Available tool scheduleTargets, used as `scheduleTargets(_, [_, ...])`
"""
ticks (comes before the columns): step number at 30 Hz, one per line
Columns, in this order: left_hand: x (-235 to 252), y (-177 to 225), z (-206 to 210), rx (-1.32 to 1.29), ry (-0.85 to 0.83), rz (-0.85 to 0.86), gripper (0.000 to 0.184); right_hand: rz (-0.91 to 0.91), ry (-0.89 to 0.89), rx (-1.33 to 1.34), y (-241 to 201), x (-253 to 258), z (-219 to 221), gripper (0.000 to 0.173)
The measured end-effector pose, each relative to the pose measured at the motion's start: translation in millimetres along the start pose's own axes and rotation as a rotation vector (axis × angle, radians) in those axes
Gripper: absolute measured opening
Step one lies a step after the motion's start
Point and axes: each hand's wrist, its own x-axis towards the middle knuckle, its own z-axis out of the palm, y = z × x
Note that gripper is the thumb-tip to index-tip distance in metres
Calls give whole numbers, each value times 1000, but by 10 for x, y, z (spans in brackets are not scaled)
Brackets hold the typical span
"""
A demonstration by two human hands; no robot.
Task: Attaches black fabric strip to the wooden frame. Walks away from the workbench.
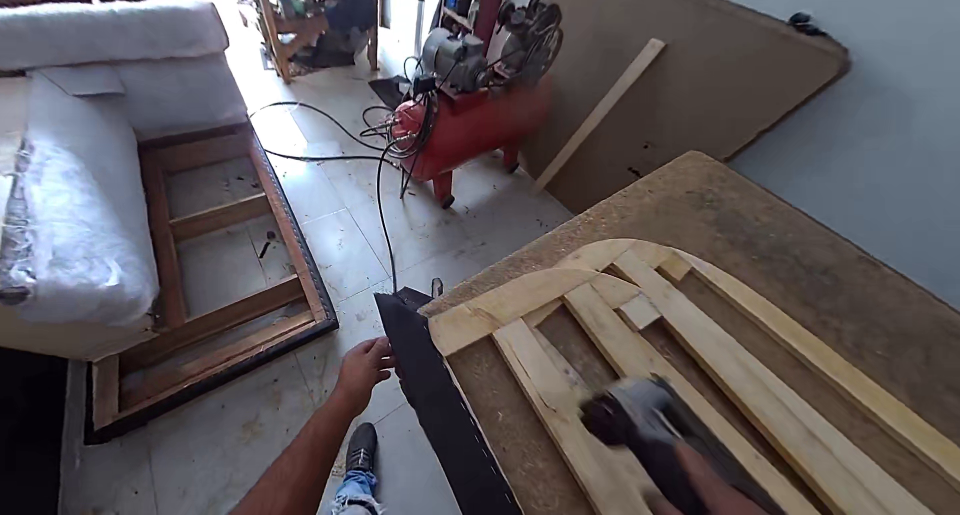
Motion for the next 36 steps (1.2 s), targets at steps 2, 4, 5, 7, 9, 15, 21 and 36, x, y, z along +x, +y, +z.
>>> scheduleTargets(2, [180, 225, -76, -50, -108, -72, 33, 12, 95, -23, -100, 827, 521, 68])
scheduleTargets(4, [293, 370, -140, -59, -184, -145, 30, 14, 256, -93, -156, 1415, 891, 63])
scheduleTargets(5, [335, 398, -165, -53, -208, -185, 29, 35, 297, -109, -163, 1617, 999, 61])
scheduleTargets(7, [379, 417, -207, -61, -241, -243, 28, 104, 302, -107, -140, 1862, 1121, 62])
scheduleTargets(9, [364, 456, -221, -124, -252, -287, 28, 203, 254, -65, -141, 1948, 1141, 65])
scheduleTargets(15, [382, 527, -187, -213, -235, -302, 21, 35, -40, 184, -1244, 1932, 799, 58])
scheduleTargets(21, [549, 550, -155, -178, -203, -266, 22, -260, -121, 256, -2111, 2475, 1248, 60])
scheduleTargets(36, [902, 815, -233, 81, -294, -364, 17, -189, -486, 222, -2295, 3052, 1326, 28])
